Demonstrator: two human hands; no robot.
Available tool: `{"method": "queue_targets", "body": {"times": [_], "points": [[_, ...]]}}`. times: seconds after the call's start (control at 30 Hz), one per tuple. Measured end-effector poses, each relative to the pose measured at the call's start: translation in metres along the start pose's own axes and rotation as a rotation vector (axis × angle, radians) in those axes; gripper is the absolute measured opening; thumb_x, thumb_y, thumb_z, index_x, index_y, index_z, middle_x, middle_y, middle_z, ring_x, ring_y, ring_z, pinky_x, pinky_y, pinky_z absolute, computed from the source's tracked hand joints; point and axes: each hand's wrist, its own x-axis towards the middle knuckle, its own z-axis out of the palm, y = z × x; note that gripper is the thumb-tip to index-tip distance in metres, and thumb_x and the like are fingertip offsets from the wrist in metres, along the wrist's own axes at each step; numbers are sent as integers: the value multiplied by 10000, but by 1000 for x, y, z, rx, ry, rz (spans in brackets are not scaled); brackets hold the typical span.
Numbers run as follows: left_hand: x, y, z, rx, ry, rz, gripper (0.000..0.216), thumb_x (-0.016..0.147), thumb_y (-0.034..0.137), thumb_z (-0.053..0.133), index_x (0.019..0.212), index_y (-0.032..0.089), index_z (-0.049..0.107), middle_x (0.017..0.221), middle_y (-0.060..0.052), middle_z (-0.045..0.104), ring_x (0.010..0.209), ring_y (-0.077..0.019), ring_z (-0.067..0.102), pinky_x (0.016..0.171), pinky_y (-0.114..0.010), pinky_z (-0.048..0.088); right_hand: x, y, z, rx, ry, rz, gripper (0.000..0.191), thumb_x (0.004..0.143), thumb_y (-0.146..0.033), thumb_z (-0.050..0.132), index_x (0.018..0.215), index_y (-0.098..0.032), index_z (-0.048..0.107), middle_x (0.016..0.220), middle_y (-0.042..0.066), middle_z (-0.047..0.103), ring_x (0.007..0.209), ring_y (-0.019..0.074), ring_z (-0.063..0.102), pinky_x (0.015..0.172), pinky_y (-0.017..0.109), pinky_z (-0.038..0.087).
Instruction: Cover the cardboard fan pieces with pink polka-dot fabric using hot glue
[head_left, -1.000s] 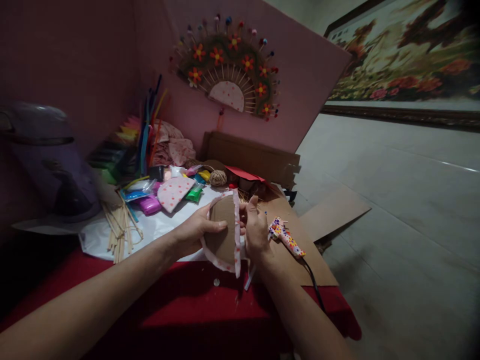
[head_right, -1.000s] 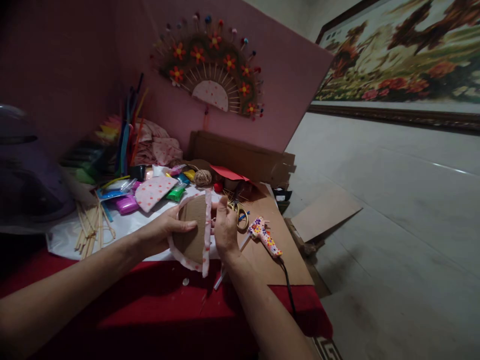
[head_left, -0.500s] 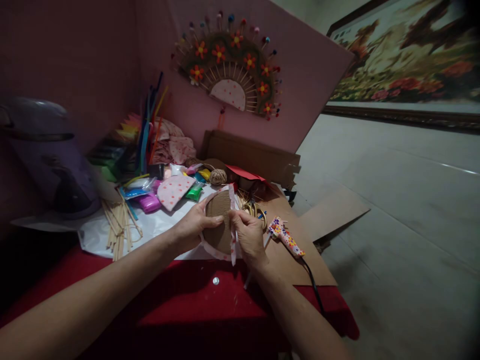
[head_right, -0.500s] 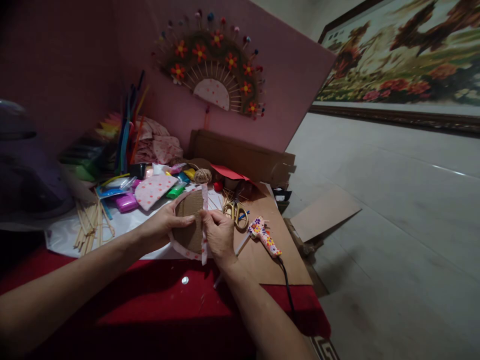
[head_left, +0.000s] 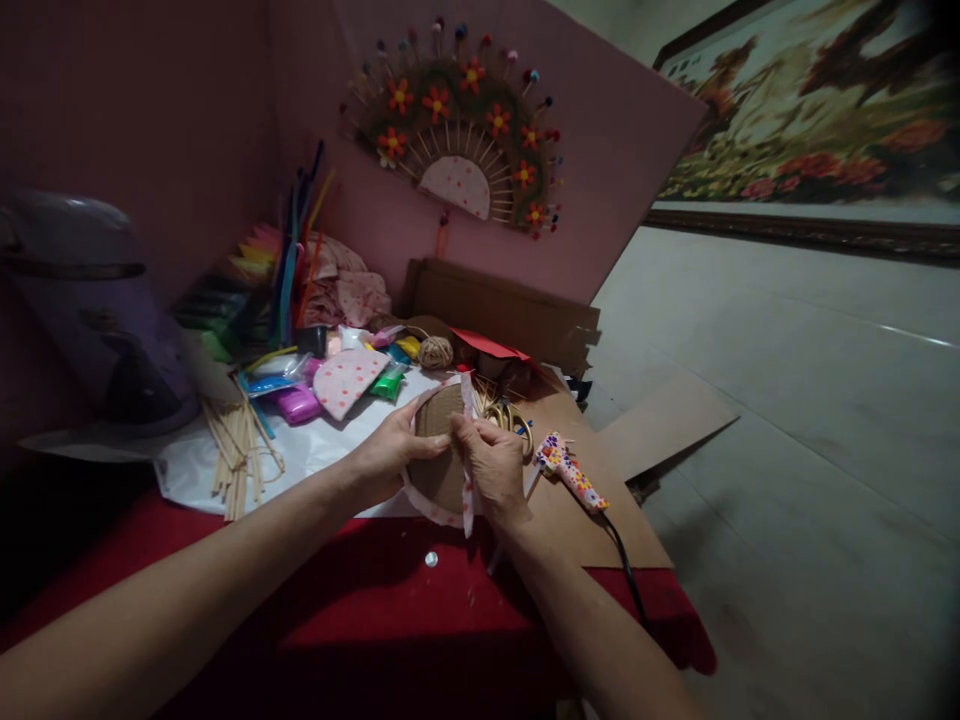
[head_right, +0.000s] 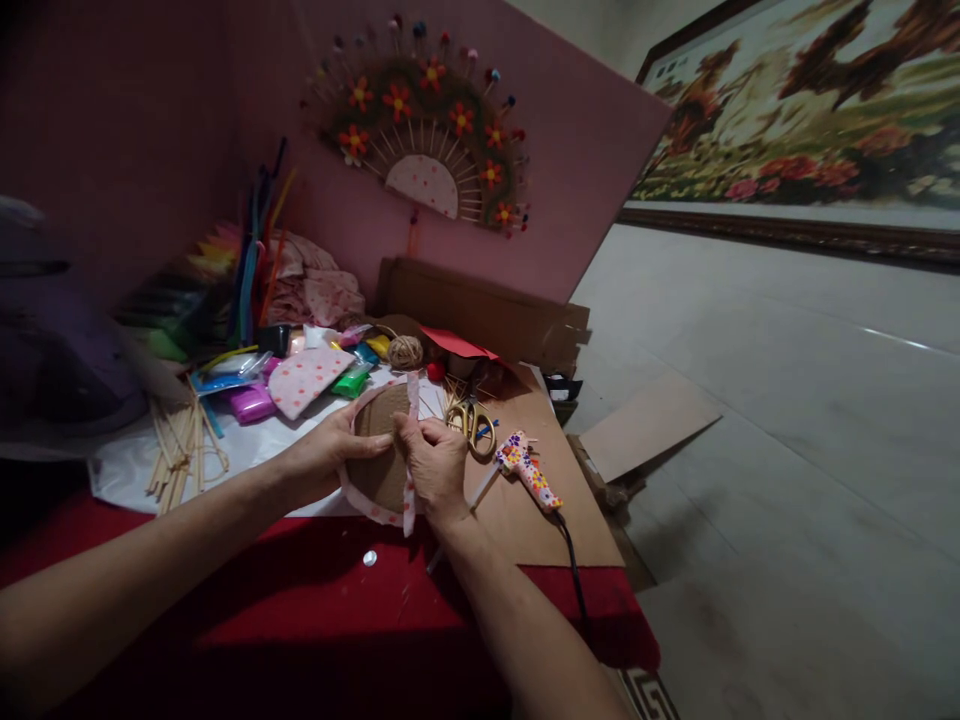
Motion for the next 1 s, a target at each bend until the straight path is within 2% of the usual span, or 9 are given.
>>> {"method": "queue_targets", "body": {"times": [0.13, 0.2, 0.3, 0.4, 0.5, 0.63, 0.77, 0.9, 1.0], "points": [[0, 2, 1, -11, -38, -19, 632, 586, 58, 737, 1162, 232, 542, 901, -28, 678, 726, -163, 628, 689, -285, 504, -3, 2, -1, 234, -19, 233, 549, 742, -678, 502, 517, -178, 528, 434, -43, 404, 404, 85, 356, 409, 220, 286], [0, 3, 0, -12, -47, -15, 608, 592, 57, 732, 1143, 233, 547, 904, -27, 679, 727, -162, 628, 700, -293, 506, -3, 3, -2, 300, -46, 280, 539, 762, -675, 478, 561, -181, 552, 444, -37, 429, 409, 94, 381, 413, 221, 304], [1, 1, -3, -5, -40, -1, 596, 591, 49, 729, 1132, 229, 553, 898, -20, 674, 737, -158, 631, 703, -276, 502, -1, 4, -3, 219, -66, 159, 453, 732, -555, 623, 510, -176, 514, 523, -25, 474, 486, 91, 408, 479, 222, 346], [2, -2, -5, 23, -7, 4, 599, 582, 39, 728, 1128, 213, 556, 867, -17, 668, 738, -158, 631, 686, -257, 499, 1, 6, -3, 105, -52, 61, 498, 691, -513, 683, 427, -171, 434, 542, -22, 463, 514, 86, 391, 498, 225, 342], [2, -1, -4, 30, 7, 1, 588, 581, 35, 723, 1119, 215, 567, 870, -22, 670, 722, -160, 631, 664, -259, 507, 1, 7, -2, 152, -50, 137, 499, 671, -598, 654, 466, -174, 490, 497, -25, 455, 476, 90, 388, 462, 229, 329], [2, 6, -3, 10, 56, 6, 628, 594, 30, 708, 1161, 245, 543, 823, -11, 664, 677, -169, 638, 652, -305, 528, -2, 8, -4, 300, -41, 249, 597, 719, -740, 460, 606, -173, 612, 466, -6, 504, 437, 112, 444, 435, 231, 327], [6, 14, -5, 13, 136, 119, 635, 592, 9, 696, 1166, 221, 529, 826, -9, 662, 677, -157, 637, 660, -294, 534, -7, 9, -8, 188, -42, 296, 578, 714, -720, 485, 518, -184, 575, 425, 2, 503, 418, 123, 456, 434, 242, 323], [6, 16, -3, 7, 105, 189, 635, 603, -15, 669, 1176, 221, 532, 855, -15, 668, 721, -159, 646, 689, -285, 534, -10, 7, -8, 151, -188, 239, 496, 727, -625, 569, 487, -195, 507, 437, -35, 446, 405, 91, 357, 444, 241, 272], [3, 16, -1, 7, 95, 180, 671, 617, -32, 641, 1219, 236, 513, 837, -20, 663, 699, -159, 645, 689, -305, 537, -11, 7, -9, 40, -221, 138, 516, 743, -585, 581, 446, -191, 433, 451, -50, 369, 432, 77, 286, 455, 241, 235]]}}
